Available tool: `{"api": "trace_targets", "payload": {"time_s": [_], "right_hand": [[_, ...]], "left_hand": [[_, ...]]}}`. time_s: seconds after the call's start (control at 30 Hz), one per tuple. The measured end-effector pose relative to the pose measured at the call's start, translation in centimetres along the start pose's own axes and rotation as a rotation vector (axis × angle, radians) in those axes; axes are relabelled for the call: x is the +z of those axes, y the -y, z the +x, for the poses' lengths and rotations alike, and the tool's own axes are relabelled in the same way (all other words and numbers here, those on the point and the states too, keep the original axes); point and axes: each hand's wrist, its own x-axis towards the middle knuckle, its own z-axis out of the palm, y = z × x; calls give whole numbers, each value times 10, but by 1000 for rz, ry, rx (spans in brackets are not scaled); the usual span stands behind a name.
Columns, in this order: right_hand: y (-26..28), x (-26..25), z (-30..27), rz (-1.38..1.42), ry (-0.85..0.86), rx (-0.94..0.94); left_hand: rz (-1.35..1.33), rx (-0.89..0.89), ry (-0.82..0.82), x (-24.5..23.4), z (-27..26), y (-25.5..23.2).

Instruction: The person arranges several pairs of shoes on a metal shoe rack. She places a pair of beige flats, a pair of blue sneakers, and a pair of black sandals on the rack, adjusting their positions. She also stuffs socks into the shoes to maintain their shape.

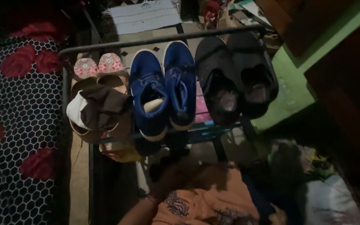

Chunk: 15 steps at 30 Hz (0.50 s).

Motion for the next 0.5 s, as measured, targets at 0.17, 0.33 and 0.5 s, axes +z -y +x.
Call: {"api": "trace_targets", "payload": {"time_s": [0.17, 0.33, 0.5], "right_hand": [[1, -7, -52, 274, 157, -193], [10, 15, -66, 325, 250, -313], [19, 31, -61, 337, 332, -401]], "left_hand": [[24, -11, -4, -10, -11, 6], [31, -23, -53, -30, -28, 9], [41, -15, -151, -55, -35, 16]]}}
